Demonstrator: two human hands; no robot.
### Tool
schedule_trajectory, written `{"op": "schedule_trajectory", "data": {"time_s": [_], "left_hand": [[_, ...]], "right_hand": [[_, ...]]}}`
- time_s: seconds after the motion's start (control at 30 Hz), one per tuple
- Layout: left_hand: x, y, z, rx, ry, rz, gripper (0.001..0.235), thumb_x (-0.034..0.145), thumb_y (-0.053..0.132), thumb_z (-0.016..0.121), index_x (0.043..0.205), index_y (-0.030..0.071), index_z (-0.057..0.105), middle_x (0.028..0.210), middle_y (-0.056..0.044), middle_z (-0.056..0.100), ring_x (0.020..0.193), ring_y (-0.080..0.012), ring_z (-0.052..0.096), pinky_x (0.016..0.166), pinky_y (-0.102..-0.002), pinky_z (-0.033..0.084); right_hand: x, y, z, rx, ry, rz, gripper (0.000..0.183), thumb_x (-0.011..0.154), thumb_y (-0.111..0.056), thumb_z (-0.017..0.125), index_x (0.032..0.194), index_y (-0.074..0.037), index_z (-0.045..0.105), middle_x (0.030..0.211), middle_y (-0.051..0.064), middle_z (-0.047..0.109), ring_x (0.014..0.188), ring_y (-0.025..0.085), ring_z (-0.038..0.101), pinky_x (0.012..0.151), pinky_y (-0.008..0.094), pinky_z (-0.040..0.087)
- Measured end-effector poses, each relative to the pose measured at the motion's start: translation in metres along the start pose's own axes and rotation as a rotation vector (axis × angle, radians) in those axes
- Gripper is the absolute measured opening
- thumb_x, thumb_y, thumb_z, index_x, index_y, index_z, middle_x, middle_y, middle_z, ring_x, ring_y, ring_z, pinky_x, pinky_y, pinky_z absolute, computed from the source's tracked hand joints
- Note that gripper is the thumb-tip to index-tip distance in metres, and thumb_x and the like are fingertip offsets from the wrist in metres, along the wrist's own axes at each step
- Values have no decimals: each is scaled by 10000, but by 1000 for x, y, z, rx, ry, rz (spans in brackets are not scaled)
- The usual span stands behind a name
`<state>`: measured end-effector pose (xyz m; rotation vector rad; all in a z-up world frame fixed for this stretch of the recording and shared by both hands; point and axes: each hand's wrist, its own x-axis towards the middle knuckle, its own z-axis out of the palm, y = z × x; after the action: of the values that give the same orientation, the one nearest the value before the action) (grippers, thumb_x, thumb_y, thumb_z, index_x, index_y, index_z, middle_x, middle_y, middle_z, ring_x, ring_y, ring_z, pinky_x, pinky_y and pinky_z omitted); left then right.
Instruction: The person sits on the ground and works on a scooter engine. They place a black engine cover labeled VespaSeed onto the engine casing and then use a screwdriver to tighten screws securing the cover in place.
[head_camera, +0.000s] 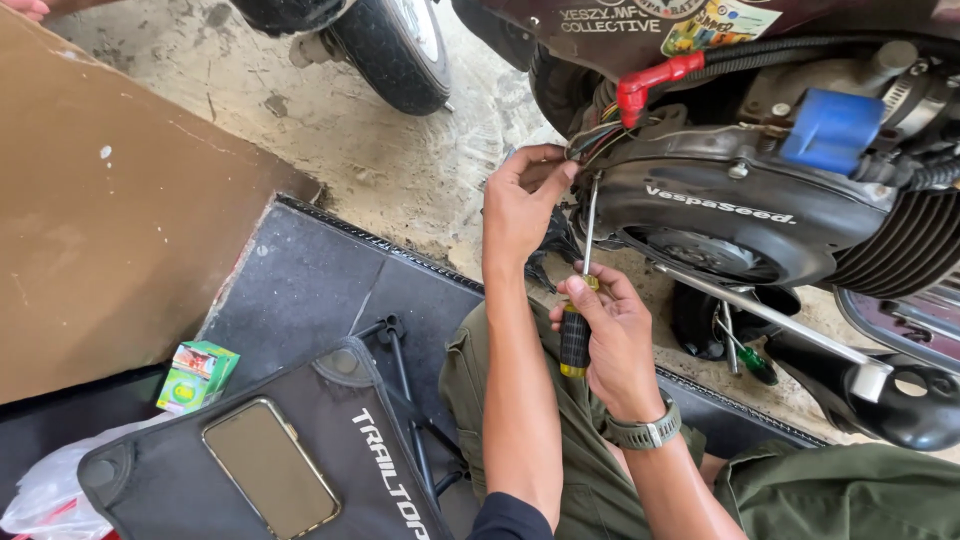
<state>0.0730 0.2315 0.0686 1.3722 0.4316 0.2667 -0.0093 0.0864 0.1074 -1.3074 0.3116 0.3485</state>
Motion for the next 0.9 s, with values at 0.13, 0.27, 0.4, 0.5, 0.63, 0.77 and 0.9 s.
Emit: {"op": "schedule_trajectory", "data": {"time_s": [0.13,0.27,0.4,0.5,0.63,0.77,0.9], "left_hand": [[-2,4,2,-59,82,46,270,911,255,802,1121,104,725,952,-106,789,909,-187,778,840,-350,625],[1,2,5,20,103,103,244,961,280,735,1123,99,715,956,-103,786,944,-210,775,839,-381,622],[-5,15,4,27,104,78,216,977,262,711,1135,114,711,972,-109,788,914,-187,769,857,-379,616],[-7,17,3,-6,127,96,238,990,237,698,1189,109,674,976,-123,784,909,-202,764,843,-389,613],[-7,12,2,5,92,103,297,957,203,745,1221,99,658,996,-144,776,913,-221,764,827,-397,616],[-1,-7,6,-100,41,43,252,953,199,759,1150,67,674,991,-139,776,879,-183,771,846,-348,616],[4,-16,5,-128,-8,36,348,896,174,829,1178,49,669,1016,-149,756,897,-188,759,848,-362,619]], "right_hand": [[1,2,-1,16,-4,-21,339,945,-99,724,1223,58,611,898,213,695,644,250,724,542,360,644],[2,0,-1,6,-14,-24,340,946,-85,716,1227,71,605,898,219,691,638,258,723,545,372,645],[3,-1,0,8,-22,-18,346,950,-84,709,1234,79,597,893,219,679,634,263,718,548,372,640],[1,-2,2,15,-25,-8,349,949,-86,707,1234,80,594,887,215,671,626,262,712,545,373,636],[2,-4,4,-2,-46,-6,366,960,-97,693,1261,78,577,899,200,646,643,261,709,551,373,633],[-1,-1,9,95,-17,27,372,936,-59,716,1243,62,545,863,161,597,639,276,715,544,371,636],[-3,5,10,147,33,86,309,930,-54,730,1161,42,549,853,170,616,642,303,726,571,384,647]]}}
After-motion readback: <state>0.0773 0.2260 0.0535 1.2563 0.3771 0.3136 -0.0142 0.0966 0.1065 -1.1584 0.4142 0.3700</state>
